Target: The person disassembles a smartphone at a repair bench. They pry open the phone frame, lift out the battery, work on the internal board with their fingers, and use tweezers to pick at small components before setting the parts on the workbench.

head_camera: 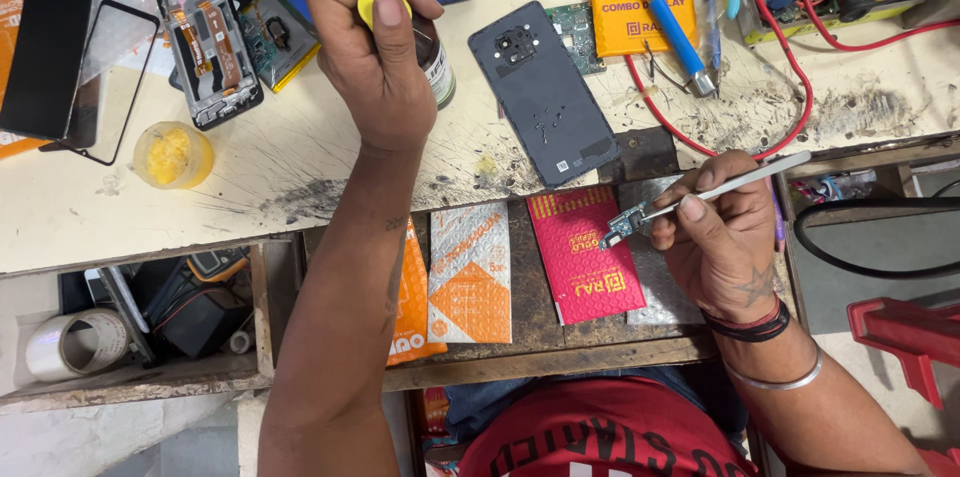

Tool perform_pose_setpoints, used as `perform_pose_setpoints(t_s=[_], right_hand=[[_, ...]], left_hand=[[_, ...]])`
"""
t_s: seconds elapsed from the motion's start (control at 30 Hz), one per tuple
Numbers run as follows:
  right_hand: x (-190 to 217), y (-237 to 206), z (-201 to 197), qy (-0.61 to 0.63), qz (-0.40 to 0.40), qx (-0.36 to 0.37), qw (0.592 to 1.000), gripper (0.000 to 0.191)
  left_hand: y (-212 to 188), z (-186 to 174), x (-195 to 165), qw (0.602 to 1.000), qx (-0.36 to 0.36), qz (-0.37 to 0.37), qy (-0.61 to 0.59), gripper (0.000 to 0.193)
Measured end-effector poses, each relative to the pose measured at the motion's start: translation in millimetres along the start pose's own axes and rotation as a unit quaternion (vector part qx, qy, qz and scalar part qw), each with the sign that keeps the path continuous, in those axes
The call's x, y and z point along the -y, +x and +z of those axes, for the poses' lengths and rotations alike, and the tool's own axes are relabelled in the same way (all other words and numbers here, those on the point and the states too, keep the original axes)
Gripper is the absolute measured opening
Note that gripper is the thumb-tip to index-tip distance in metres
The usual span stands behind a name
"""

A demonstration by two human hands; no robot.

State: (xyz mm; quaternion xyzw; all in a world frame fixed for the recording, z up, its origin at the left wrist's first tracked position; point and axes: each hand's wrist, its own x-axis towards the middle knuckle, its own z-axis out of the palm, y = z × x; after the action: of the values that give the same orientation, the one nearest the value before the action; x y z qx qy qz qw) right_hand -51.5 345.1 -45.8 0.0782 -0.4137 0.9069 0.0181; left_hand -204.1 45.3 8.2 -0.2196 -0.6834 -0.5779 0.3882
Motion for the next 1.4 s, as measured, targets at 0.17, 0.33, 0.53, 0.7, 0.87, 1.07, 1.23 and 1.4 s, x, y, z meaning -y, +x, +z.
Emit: perform_pose_setpoints(t_s=[0.17, 0.33, 0.53, 0.7, 0.87, 1.07, 1.23, 1.4], right_hand=[[0, 0, 0, -0.006, 0.005, -0.006, 1.000, 0.023], [0, 1, 1, -0.007, 0.005, -0.010, 1.000, 0.023], [0, 1, 2, -0.023, -0.005, -0.005, 1.000, 0.024], [-1, 2, 3, -0.031, 0.001, -0.045, 0.998, 0.022], [-2, 0, 7, -0.051, 0.014, -0.065, 0.996, 0.022], [-4, -3, 13, -0.115, 0.017, -0.050, 0.992, 0.021], [1, -7, 6, -0.107, -0.043, -0.065, 0.991, 0.019], [6, -8, -2, -0.055, -0.093, -0.104, 0.989, 0.019]], left_hand=[[1, 1, 10, 1.000, -0.007, 0.010, 0.019, 0.027], [7, 1, 14, 0.998, 0.011, -0.004, 0.061, 0.033], [-1, -4, -20, 0.969, -0.040, 0.097, 0.224, 0.043], [-43, -3, -74, 0.966, 0.178, 0.099, 0.159, 0.054], [-92, 14, -114, 0.937, 0.320, 0.096, 0.104, 0.070], [-120, 17, -123, 0.966, 0.229, -0.089, 0.079, 0.041], [-133, 12, -115, 0.951, 0.267, -0.073, 0.141, 0.030], [-141, 38, -110, 0.914, 0.353, 0.021, 0.201, 0.031]])
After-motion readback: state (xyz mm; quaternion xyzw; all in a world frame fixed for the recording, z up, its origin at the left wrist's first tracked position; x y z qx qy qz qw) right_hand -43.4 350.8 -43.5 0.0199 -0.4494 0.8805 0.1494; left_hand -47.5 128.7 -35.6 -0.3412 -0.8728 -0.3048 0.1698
